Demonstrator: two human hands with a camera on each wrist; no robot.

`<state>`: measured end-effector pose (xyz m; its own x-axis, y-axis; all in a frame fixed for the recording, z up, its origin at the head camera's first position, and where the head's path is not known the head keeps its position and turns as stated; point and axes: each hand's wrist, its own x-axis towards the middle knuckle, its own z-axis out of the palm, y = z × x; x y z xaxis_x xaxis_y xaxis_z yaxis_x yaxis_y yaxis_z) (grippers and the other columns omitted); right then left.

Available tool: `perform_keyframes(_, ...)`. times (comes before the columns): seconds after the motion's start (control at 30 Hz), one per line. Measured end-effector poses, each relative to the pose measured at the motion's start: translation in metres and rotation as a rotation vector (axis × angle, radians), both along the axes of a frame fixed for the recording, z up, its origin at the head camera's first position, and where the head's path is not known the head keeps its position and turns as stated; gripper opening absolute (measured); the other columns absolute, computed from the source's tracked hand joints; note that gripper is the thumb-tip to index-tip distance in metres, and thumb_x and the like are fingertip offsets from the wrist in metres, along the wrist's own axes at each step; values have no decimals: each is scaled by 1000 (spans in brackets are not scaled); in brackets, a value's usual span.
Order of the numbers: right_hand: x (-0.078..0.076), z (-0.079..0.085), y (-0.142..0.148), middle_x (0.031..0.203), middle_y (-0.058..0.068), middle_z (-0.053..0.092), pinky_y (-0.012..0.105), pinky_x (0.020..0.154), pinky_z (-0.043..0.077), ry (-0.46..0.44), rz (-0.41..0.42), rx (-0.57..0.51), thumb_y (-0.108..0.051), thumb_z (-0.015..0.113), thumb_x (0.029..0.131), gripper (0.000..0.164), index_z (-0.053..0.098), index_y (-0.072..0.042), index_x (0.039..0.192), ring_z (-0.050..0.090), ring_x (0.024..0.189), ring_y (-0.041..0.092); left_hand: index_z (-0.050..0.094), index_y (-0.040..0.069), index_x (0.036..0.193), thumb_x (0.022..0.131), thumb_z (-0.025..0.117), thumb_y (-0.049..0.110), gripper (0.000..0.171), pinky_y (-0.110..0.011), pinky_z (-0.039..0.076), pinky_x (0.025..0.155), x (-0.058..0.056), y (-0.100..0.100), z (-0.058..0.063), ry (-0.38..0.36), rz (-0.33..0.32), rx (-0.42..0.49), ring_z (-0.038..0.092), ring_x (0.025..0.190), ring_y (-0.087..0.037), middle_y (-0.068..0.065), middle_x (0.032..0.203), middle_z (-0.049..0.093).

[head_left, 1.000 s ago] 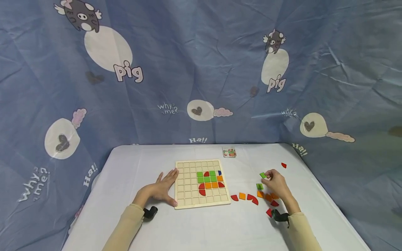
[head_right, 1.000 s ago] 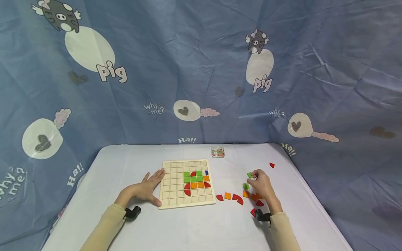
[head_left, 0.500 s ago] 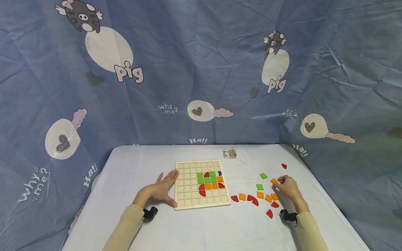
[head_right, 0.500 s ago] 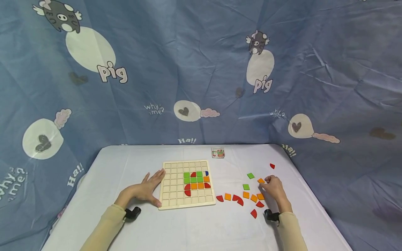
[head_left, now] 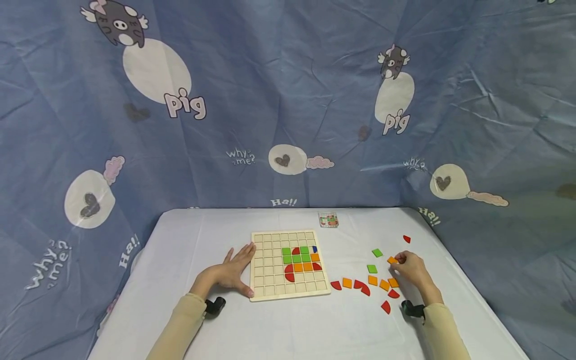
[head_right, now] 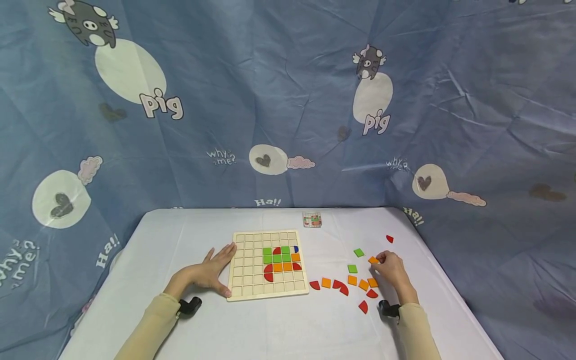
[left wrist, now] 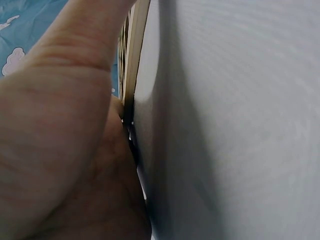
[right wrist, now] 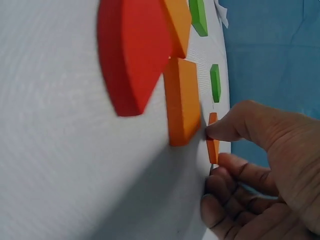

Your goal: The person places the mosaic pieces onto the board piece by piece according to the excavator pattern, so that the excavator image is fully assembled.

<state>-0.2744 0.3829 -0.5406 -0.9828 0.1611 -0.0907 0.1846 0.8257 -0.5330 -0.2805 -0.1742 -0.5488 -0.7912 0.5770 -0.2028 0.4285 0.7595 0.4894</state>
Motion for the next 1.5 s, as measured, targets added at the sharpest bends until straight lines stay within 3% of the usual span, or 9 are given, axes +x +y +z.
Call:
perform_keyframes(0.27, -2, -5, -4, 93, 14, 61, 33, 72, 49, 37, 16, -26, -21, 72, 83, 34, 58, 3, 102, 54, 83, 24, 1, 1, 154, 59, 82, 63, 139, -61, -10, 117, 0, 1, 0, -14, 10, 3, -5, 151, -33, -16, 163, -6)
perform_keyframes(0.43, -4, 2, -29, 91, 10, 63, 26, 67, 48, 88, 80, -43, -31, 76, 82, 40, 61, -1, 102, 55, 80, 20, 1, 1, 154, 59, 82, 62, 139, -61, -10, 117, -1, 1, 0, -16, 13, 2, -5, 151, -33, -15, 163, -6)
perform_keyframes(0.63, 1, 11, -89, 89, 4, 65, 22, 63, 49, 177, 286, -104, -19, 76, 80, 26, 66, -5, 99, 56, 76, 14, 0, 1, 154, 60, 82, 62, 139, -61, -11, 117, -1, 1, -1, -17, 15, 3, -6, 151, -33, -15, 163, -7)
perform_keyframes(0.9, 12, 9, -174, 88, -2, 63, 19, 60, 47, 202, 563, -112, -9, 74, 76, 20, 68, -9, 95, 53, 72, 7, -2, 2, 154, 61, 81, 63, 139, -60, -11, 118, -1, 2, 0, -16, 9, -15, -6, 150, -33, -16, 162, -7)
perform_keyframes(1.17, 16, 4, -223, 85, -2, 63, 17, 62, 48, 243, 787, -62, -11, 77, 77, 19, 69, -7, 93, 52, 71, 5, -1, 1, 154, 61, 82, 62, 139, -60, -10, 118, -1, 2, 2, -14, 11, -4, -5, 150, -34, -17, 162, -6)
perform_keyframes(1.33, 14, 0, -231, 85, -4, 61, 15, 64, 47, 250, 797, 2, -10, 76, 77, 18, 70, -8, 93, 50, 73, 3, -1, 1, 154, 60, 82, 62, 140, -60, -11, 118, -1, 2, 1, -21, 13, 1, -6, 151, -33, -16, 162, -7)
perform_keyframes(1.5, 11, 4, -234, 88, -4, 63, 16, 65, 48, 212, 799, -3, -9, 74, 79, 18, 72, -8, 97, 51, 74, 4, -1, 2, 154, 59, 82, 62, 140, -59, -11, 118, -2, 1, 0, -16, 20, -3, -6, 151, -32, -16, 162, -6)
